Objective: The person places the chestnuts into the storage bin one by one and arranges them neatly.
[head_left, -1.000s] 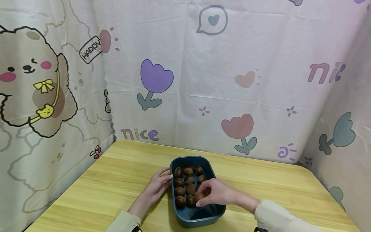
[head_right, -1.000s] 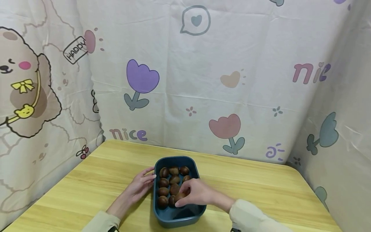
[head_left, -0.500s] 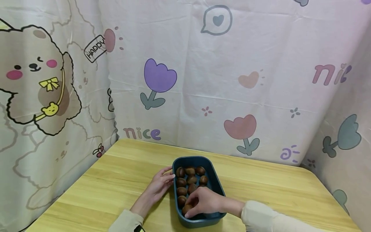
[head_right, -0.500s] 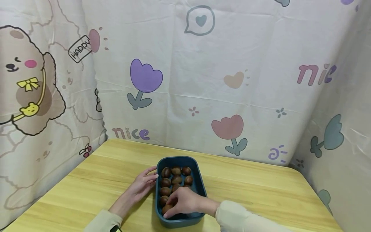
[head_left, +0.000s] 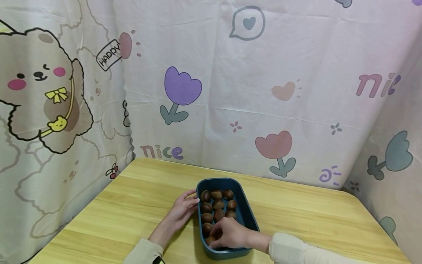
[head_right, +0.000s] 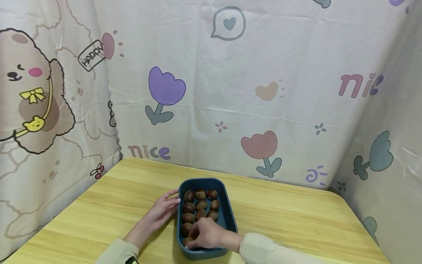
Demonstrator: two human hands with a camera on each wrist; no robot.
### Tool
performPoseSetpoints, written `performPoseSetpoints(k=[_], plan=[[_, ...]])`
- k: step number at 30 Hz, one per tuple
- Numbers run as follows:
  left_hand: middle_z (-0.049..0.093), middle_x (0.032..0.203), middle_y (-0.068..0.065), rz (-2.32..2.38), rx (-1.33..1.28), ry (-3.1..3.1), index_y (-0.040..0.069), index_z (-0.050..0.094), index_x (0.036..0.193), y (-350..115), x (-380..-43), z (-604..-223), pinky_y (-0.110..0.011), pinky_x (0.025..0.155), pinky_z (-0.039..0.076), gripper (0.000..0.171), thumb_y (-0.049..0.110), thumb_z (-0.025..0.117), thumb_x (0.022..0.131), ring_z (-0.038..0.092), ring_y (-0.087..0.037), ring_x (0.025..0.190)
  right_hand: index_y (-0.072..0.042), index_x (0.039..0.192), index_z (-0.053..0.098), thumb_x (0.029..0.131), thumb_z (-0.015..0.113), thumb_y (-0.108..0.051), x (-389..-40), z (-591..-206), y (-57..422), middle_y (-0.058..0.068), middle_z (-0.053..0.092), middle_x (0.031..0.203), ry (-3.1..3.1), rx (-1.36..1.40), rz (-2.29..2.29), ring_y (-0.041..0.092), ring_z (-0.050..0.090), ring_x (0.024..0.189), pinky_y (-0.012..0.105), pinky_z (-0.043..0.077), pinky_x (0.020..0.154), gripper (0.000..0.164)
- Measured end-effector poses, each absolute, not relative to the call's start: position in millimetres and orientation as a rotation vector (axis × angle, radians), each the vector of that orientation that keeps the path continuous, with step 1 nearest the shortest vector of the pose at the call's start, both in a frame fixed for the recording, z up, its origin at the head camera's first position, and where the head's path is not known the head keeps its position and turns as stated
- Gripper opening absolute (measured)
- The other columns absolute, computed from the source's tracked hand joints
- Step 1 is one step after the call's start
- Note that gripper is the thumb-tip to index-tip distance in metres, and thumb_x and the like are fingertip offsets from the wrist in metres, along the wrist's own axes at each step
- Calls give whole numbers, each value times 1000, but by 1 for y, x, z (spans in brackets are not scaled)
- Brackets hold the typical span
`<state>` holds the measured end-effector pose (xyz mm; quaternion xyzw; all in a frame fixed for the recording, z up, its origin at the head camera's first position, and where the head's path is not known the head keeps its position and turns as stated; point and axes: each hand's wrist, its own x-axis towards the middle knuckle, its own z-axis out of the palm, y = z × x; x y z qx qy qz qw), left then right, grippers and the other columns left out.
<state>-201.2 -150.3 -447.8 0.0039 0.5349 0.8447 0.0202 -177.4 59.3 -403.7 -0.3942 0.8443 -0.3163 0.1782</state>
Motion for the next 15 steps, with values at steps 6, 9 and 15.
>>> performPoseSetpoints(k=[6,9,15], plan=[[56,101,-8,2624,2,1656,-10,32,138,-150,-202,-448,-26,77,46,49,-4,52,94,56,-13,85,-6,90,75,79,80,-11,-178,-402,65,-11,67,81,2351,-1126,-880,-3,59,74,17,48,67,13],[57,103,-9,2625,-5,1659,-10,32,138,-150,-201,-448,-26,77,46,49,-4,52,94,56,-14,86,-6,93,75,80,79,-8,-179,-400,68,-10,68,84,2320,-1127,-897,-2,60,77,17,48,69,14],[56,107,-10,2618,-7,1671,-10,32,139,-150,-201,-448,-26,78,46,49,-3,52,95,55,-15,88,-2,96,73,80,77,-4,-181,-393,80,2,71,85,2272,-1021,-1032,3,63,74,20,51,67,17]])
